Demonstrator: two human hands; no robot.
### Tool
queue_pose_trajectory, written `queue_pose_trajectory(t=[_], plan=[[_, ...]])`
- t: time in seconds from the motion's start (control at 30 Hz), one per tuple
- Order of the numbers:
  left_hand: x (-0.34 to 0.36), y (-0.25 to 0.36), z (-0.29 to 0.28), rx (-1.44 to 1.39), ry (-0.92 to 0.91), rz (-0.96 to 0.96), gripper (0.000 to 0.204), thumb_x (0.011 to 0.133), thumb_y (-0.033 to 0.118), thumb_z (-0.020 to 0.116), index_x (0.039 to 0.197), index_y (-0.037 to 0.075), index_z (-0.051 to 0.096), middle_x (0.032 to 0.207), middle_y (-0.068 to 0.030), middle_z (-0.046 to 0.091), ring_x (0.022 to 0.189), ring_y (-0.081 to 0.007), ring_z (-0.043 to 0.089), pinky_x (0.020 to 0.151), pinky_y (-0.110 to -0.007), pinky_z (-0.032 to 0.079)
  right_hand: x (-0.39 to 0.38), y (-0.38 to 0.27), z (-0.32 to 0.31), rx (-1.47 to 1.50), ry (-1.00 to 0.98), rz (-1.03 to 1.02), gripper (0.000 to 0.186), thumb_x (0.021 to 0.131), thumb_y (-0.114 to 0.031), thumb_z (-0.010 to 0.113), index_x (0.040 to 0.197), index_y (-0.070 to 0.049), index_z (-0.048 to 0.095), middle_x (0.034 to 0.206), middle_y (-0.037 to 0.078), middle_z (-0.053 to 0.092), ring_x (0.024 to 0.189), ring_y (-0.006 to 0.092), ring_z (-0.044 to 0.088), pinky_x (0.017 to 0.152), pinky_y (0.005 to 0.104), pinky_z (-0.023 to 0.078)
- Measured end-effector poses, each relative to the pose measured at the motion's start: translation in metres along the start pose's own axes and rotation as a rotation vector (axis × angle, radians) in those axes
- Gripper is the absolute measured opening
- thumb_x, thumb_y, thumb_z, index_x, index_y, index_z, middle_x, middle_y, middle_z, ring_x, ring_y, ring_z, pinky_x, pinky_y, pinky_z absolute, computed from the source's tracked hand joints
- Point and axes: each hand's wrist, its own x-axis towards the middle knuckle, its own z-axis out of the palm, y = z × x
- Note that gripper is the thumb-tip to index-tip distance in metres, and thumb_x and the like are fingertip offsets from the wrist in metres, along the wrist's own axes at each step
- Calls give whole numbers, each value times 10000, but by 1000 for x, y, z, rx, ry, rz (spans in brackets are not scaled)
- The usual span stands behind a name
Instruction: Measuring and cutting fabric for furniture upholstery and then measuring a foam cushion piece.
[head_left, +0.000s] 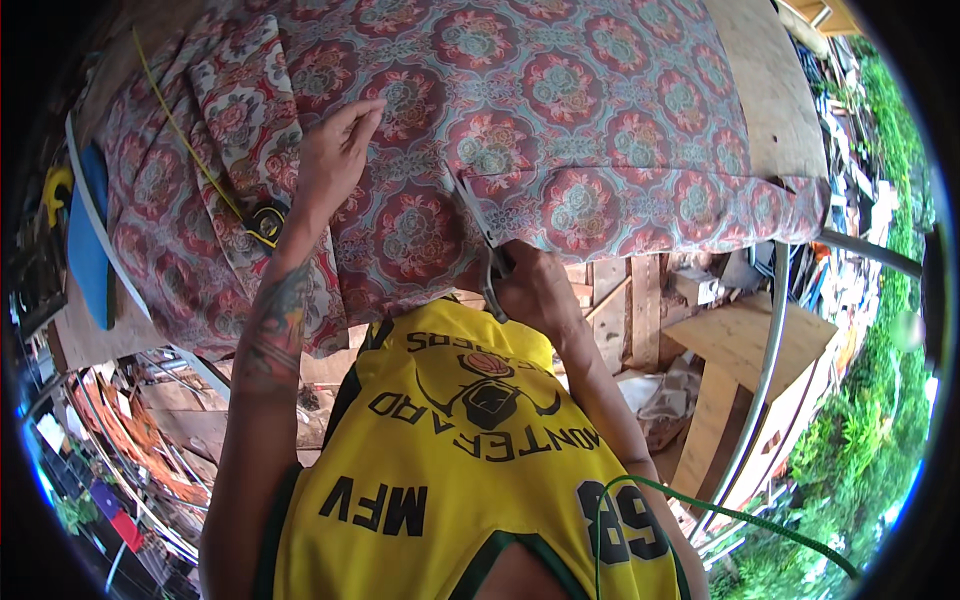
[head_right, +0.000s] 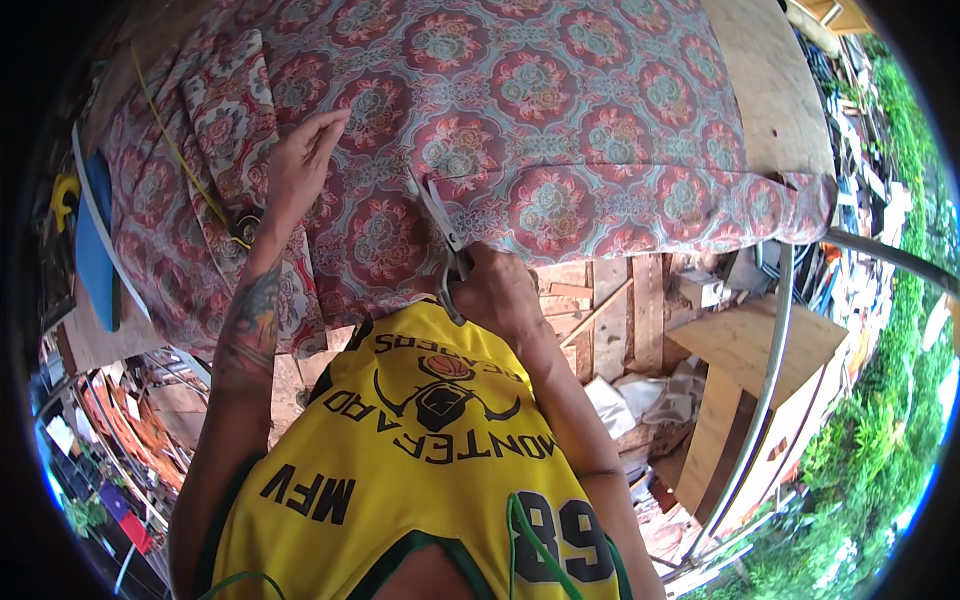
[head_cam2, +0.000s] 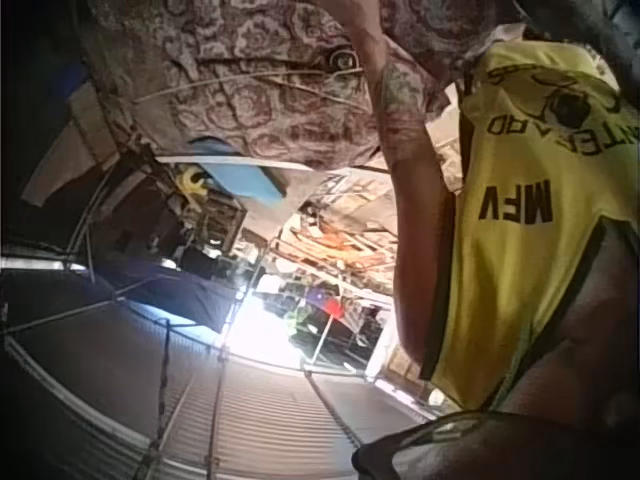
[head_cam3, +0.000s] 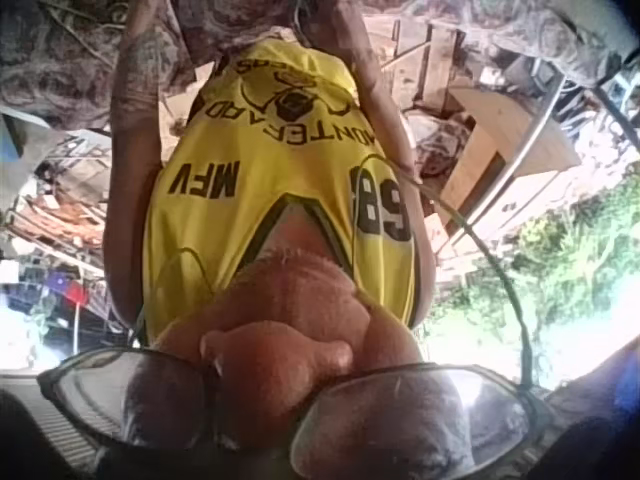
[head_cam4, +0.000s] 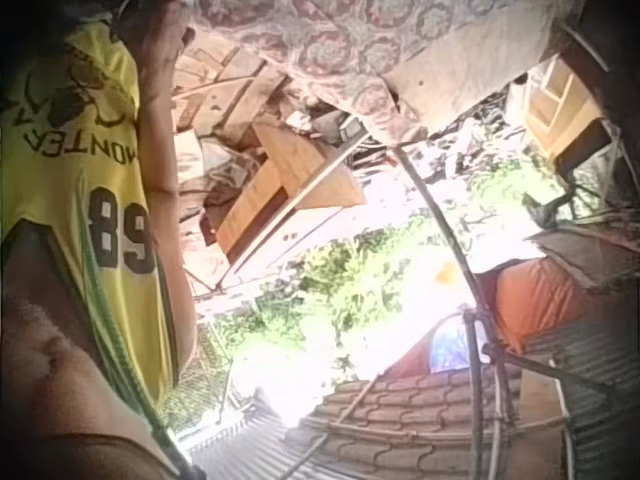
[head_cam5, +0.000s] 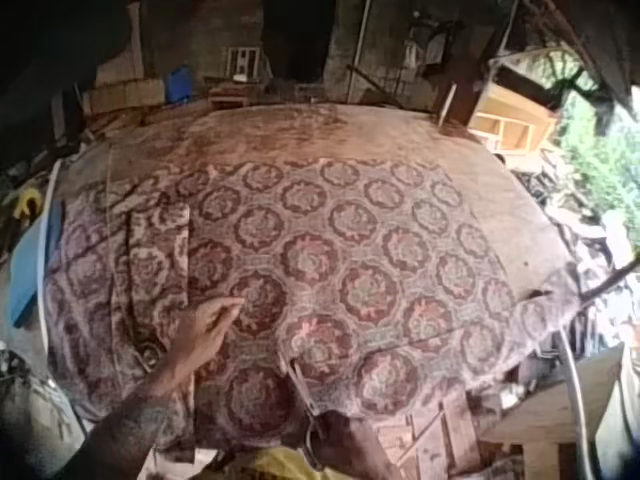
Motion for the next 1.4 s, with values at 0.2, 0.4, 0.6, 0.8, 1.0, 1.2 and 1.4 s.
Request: queue_pose_trajectory(t=[0.2, 0.4, 0.6, 0.8, 1.0, 1.2, 1.4], plan=[[49, -4, 38, 141, -202, 231, 293, 999, 235, 646, 1251, 94, 700, 1335, -138, 647, 1117, -185, 681, 941, -292, 539, -4, -7, 17, 210, 47, -13, 542, 760, -430, 865, 916, 60, 692, 702, 183, 647, 609, 201, 587, 619, 369, 487], [105, 30, 113, 705, -769, 586, 705, 796, 379, 803, 1451, 340, 545, 1669, -141, 209, 1555, -343, 114, 1257, -555, 127, 11, -29, 15, 480, -175, 213, 508, 759, -417, 872, 902, 48, 726, 752, 119, 715, 687, 151, 623, 663, 363, 508], [137, 54, 142, 617, -917, 807, 937, 683, 376, 865, 1516, 406, 438, 1677, -161, 172, 1557, -368, 95, 1241, -596, 55, -2, -15, 19, 883, -70, 302, 416, 780, -320, 879, 956, 30, 742, 818, 82, 727, 716, 113, 629, 609, 316, 494], [140, 32, 122, 545, -952, 648, 901, 661, 392, 873, 1472, 446, 484, 1672, -136, 212, 1561, -337, 106, 1261, -533, 31, 2, -3, 48, 729, 8, 187, 465, 775, -362, 871, 1003, 22, 740, 852, 114, 737, 788, 177, 663, 731, 356, 518], [138, 43, 119, 557, -946, 651, 907, 656, 464, 863, 1478, 421, 482, 1684, -97, 177, 1565, -302, 80, 1271, -511, 11, -6, -8, 35, 691, -41, 204, 505, 764, -418, 865, 1033, -4, 754, 853, 134, 731, 787, 181, 652, 739, 362, 507], [108, 28, 93, 645, -372, 580, 496, 1063, 323, 474, 1520, 132, 451, 1609, -167, 334, 1500, -381, 276, 1245, -521, 166, 2, 0, 37, 704, -119, 229, 461, 767, -406, 864, 1016, -30, 767, 832, 128, 729, 736, 179, 640, 712, 363, 506], [14, 8, 68, 753, -121, 364, 534, 1074, 287, 435, 1534, 29, 354, 1566, -227, 362, 1477, -408, 303, 1221, -531, 209, 0, 1, 29, 617, -55, 277, 473, 769, -417, 860, 1034, -37, 766, 873, 126, 746, 753, 193, 664, 728, 362, 521]])
